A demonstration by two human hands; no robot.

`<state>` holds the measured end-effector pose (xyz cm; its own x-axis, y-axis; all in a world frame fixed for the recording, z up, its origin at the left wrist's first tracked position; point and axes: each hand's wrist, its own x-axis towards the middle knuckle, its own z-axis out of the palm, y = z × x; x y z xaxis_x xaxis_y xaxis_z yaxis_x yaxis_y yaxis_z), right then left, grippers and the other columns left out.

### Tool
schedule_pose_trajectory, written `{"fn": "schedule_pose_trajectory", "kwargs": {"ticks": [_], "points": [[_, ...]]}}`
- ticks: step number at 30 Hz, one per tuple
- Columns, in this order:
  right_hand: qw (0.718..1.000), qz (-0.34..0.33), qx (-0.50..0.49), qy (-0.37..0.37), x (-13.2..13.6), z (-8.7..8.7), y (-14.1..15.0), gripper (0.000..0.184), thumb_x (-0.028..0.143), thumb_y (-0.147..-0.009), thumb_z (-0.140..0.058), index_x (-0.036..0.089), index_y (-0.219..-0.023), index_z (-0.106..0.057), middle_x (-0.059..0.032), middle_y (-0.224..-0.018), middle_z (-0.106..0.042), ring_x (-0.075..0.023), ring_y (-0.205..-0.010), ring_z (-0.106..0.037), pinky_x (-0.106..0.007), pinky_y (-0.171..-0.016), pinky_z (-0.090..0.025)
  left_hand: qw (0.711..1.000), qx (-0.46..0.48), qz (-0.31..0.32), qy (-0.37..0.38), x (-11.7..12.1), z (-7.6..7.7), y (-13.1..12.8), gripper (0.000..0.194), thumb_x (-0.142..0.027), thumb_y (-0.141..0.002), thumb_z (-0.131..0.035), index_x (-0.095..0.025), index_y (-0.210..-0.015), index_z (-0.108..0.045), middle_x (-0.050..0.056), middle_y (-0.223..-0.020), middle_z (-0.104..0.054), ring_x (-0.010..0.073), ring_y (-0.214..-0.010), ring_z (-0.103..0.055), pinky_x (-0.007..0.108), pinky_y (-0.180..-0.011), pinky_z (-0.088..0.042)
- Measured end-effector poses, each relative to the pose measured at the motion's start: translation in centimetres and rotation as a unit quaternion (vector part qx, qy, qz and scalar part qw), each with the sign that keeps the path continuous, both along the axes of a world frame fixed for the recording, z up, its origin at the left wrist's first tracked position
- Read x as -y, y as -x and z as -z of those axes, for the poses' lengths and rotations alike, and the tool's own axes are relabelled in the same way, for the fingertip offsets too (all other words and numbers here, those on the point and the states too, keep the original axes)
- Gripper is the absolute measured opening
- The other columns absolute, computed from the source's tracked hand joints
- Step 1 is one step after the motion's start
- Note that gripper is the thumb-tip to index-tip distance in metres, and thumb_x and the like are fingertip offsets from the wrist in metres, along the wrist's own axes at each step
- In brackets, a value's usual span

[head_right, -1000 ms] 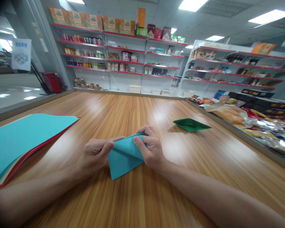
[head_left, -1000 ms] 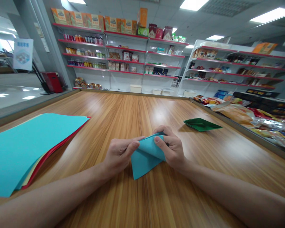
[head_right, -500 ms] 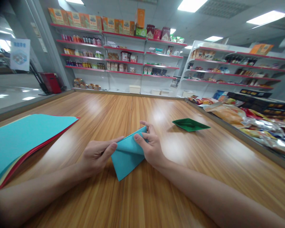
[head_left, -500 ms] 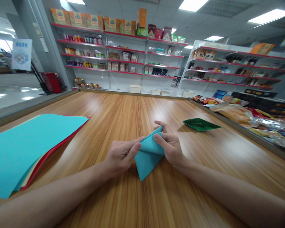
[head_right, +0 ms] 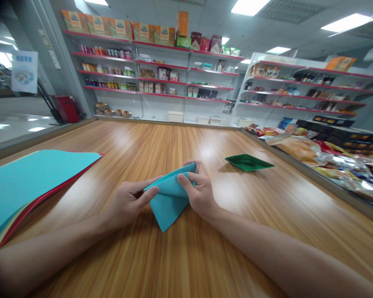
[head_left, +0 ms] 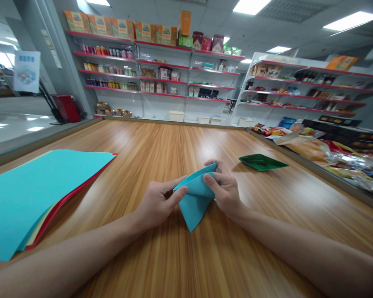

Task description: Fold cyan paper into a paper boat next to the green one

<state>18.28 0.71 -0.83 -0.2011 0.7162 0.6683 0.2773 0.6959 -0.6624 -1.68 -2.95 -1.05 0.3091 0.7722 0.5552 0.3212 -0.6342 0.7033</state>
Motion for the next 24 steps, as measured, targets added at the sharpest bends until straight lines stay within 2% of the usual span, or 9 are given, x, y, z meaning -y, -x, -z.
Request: {"fn": "schedule_pose_trajectory", "kwargs": {"ticks": [4,7,11,16,24], "points": [[1.000,0.002,0.004,-0.007,0.02,-0.09,0.00,0.038,0.034,-0.088,-0.052,0.017,-0.054,-0.056,-0.0075,-0.097,-0.051,-0.0225,-0.097,-0.050,-0.037,-0.083,-0.040,0.999,-0.024,0.024,0.013,0.08,-0.29,0.05,0.037,-0.034,-0.093,-0.041,-0.011,-0.090,-0.070,-0.002,-0.056,-0.053,0.0083,-0.048,-0.044,0.019,-0.046,-0.038],[1.000,0.002,0.007,-0.011,0.04,-0.16,0.00,0.037,0.034,-0.088,-0.053,0.017,-0.054,-0.055,-0.0076,-0.097,-0.051,-0.0228,-0.098,-0.049,-0.037,-0.084,-0.039,0.999,-0.037,0.026,-0.008,0.09,-0.15,0.16,0.037,-0.033,-0.093,-0.040,-0.011,-0.086,-0.069,-0.004,-0.054,-0.047,0.0076,-0.047,-0.040,0.019,-0.047,-0.035],[1.000,0.001,0.010,-0.012,0.00,-0.20,-0.02,0.038,0.033,-0.087,-0.053,0.017,-0.053,-0.055,-0.0080,-0.097,-0.050,-0.0232,-0.099,-0.048,-0.037,-0.085,-0.038,0.998,-0.042,0.023,-0.030,0.14,0.01,0.22,0.034,-0.031,-0.093,-0.041,-0.011,-0.091,-0.069,-0.005,-0.053,-0.044,0.0077,-0.046,-0.036,0.019,-0.046,-0.033],[1.000,-0.001,0.015,-0.010,-0.11,-0.05,-0.03,0.036,0.033,-0.087,-0.054,0.017,-0.055,-0.057,-0.0079,-0.098,-0.050,-0.0236,-0.100,-0.048,-0.037,-0.085,-0.038,0.998,-0.034,0.026,-0.050,0.24,0.10,0.18,0.034,-0.028,-0.093,-0.041,-0.011,-0.110,-0.066,-0.004,-0.053,-0.044,0.0080,-0.046,-0.036,0.019,-0.046,-0.032],[1.000,-0.005,0.019,-0.002,-0.12,-0.02,0.02,0.038,0.034,-0.087,-0.053,0.017,-0.053,-0.055,-0.0083,-0.098,-0.049,-0.0233,-0.098,-0.049,-0.038,-0.083,-0.039,0.995,-0.043,0.018,-0.091,0.27,0.26,0.15,0.036,-0.025,-0.092,-0.043,-0.012,-0.122,-0.058,-0.006,-0.051,-0.043,0.0069,-0.043,-0.036,0.017,-0.044,-0.030]]}}
